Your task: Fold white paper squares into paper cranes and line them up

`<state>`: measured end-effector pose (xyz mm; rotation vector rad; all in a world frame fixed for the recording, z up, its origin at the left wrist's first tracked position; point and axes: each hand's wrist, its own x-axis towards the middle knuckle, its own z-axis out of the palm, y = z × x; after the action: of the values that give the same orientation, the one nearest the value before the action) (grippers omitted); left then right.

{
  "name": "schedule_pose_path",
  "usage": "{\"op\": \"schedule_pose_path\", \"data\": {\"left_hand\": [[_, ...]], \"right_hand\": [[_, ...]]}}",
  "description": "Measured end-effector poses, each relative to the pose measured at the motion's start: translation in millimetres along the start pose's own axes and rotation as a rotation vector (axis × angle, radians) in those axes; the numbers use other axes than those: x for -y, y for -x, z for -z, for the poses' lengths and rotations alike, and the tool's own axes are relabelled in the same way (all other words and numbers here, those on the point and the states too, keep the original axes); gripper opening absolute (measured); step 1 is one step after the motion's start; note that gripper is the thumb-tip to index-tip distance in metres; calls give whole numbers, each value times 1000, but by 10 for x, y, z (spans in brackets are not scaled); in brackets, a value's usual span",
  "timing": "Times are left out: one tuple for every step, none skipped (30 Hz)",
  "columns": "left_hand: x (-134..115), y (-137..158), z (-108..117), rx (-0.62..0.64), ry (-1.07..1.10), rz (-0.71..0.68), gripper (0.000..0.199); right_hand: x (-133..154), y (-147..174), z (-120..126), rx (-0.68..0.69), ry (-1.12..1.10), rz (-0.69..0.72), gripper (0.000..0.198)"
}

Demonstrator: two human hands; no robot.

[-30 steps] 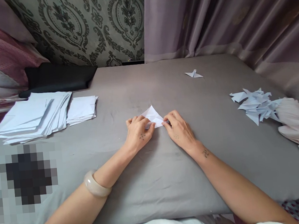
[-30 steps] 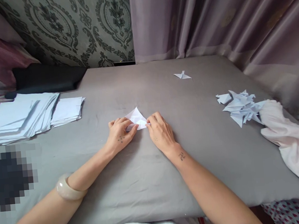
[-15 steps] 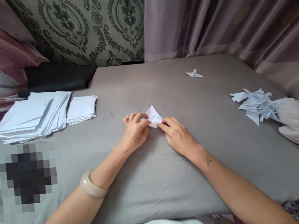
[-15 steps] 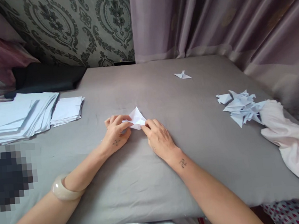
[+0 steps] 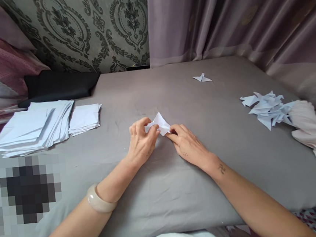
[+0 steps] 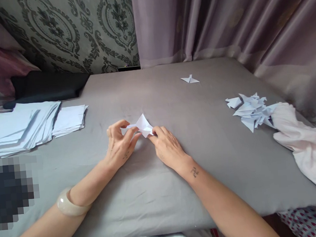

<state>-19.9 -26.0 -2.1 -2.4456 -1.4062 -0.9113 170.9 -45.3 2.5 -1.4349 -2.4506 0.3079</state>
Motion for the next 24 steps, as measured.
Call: {"op": "schedule_pose_path", "data": {"left_hand": [[-1,1,4,-2,-15,-16,15],[3,6,0,13,-24,-52,16],[11,15,-10,40,-24,-99,17],[21,25,-26,72,-17,-146,18],[32,37,-45,100,-4,-183,19],[41,48,-65,122,15,-204,20],[48,58,-84,140,37,-211,20],[52,65,-99,158,59,-213,21],[54,69,-110,178,80,-215,22],[54,70,-116,198,100,-215,23],[54,69,-119,214,119,-215,24],[53,67,-118,228,135,-213,25],[53,63,-115,238,148,-211,25],[54,60,-112,245,159,-210,25],[56,57,-109,252,165,-209,26],[59,55,-105,261,167,-211,26],[63,53,-103,271,165,-217,26],[68,51,-100,282,160,-224,27],[71,49,-98,292,152,-234,28],[75,46,-95,304,143,-243,29],[77,42,-91,316,136,-251,30],[78,35,-87,331,132,-257,31],[77,27,-81,348,130,-258,32],[76,18,-75,366,131,-257,32]], "right_hand": [[-1,3,3,3,-1,0,41],[1,4,7,5,-1,0,41],[3,5,12,6,0,-1,41],[7,4,17,7,2,0,40],[12,3,23,8,8,0,40],[17,1,29,12,16,-1,39],[22,0,36,17,26,-3,39],[27,0,43,22,34,-3,38],[30,1,50,27,38,-2,38],[32,4,59,31,38,1,38],[31,8,69,35,33,5,38],[29,13,82,39,26,12,39],[23,19,97,45,17,17,40],[15,27,116,52,7,19,41],[2,35,136,62,-1,17,41],[-15,43,157,73,-8,9,41],[-35,51,178,83,-15,-3,41],[-59,59,198,91,-21,-18,40],[-85,67,214,97,-27,-32,39],[-111,73,228,101,-32,-43,39],[-137,79,239,102,-39,-50,39],[-159,84,247,102,-46,-52,39],[-177,87,254,102,-54,-51,39],[-191,90,260,101,-60,-50,39]]}}
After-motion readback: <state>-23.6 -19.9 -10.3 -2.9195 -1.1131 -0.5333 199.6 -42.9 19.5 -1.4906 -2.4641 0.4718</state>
